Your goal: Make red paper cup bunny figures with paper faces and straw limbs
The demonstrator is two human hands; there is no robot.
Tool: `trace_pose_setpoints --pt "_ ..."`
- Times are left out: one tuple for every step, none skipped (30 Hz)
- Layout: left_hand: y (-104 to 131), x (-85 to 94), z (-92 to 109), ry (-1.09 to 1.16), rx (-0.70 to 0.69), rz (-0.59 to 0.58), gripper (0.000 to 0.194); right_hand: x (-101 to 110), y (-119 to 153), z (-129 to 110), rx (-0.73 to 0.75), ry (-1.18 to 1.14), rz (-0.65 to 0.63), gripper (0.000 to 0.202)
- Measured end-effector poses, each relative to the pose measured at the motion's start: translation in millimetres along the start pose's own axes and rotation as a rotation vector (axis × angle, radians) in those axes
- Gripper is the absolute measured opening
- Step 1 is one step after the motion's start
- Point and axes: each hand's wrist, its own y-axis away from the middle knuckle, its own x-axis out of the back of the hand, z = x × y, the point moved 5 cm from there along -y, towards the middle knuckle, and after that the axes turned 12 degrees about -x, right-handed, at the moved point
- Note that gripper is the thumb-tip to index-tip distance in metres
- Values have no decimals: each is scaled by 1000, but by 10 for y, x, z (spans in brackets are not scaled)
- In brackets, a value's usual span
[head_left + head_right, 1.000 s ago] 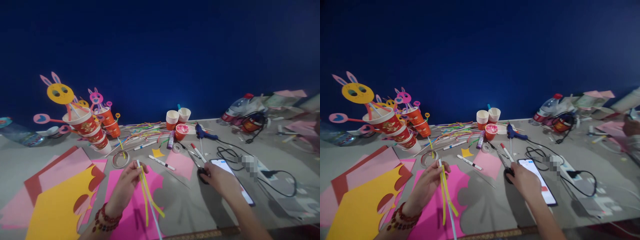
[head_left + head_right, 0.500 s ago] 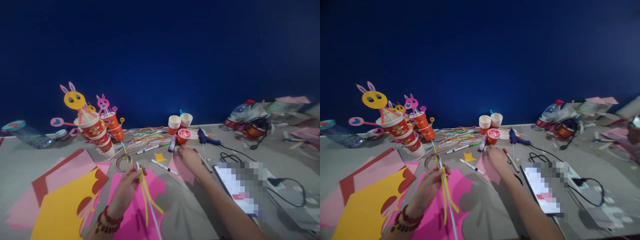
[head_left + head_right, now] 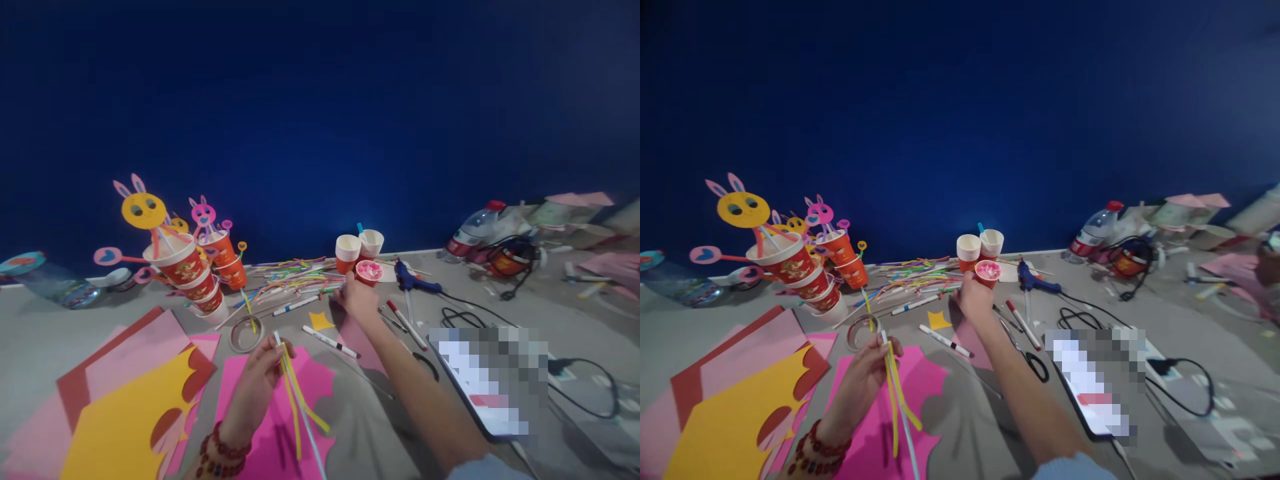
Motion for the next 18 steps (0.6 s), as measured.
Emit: trace_pose_setpoints --pt "-1 5 -2 9 -2 1 19 -10 -35 -32 -18 -7 2 37" --pt "-3 11 -2 20 -6 5 20 -19 -62 -63 -32 -13 5 37" --pt "-5 15 -2 30 -10 10 21 -26 -79 -90 -42 -20 10 38" --pt "-8 18 -2 38 -11 16 22 -32 -88 -115 -49 -26 15 39" --pt "-10 19 -1 43 -12 21 22 -38 -90 -136 -53 -32 19 40" --pt "-12 18 -1 43 -11 24 23 -44 -89 -152 -55 -37 21 41" --pt "-12 16 2 37 -11 25 23 -50 -87 -162 -54 -41 20 42" --pt "-12 14 5 27 -10 26 23 -57 -85 -166 -52 -45 16 43" --pt "-10 12 10 17 -11 29 23 -64 -86 -164 -48 -49 9 43" --pt "-7 10 17 9 -13 33 24 -72 -91 -157 -46 -52 0 41" --pt "-3 7 25 4 -15 37 24 -80 -99 -148 -44 -57 -8 40" --pt "2 0 31 1 -16 37 25 -88 -109 -139 -43 -62 -15 38" --pt "8 -8 37 -2 -15 35 25 -96 -121 -130 -44 -70 -20 38" --pt "13 -20 40 -6 -13 28 25 -104 -133 -124 -47 -79 -23 39" --pt "18 -31 41 -11 -11 21 26 -114 -144 -120 -51 -90 -25 40" --pt "22 -41 41 -13 -9 16 26 -124 -152 -117 -55 -102 -29 41" --pt "25 -49 39 -15 -6 14 27 -134 -157 -116 -59 -116 -35 42" --pt "27 -54 35 -13 -4 15 28 -142 -158 -113 -63 -133 -42 43"
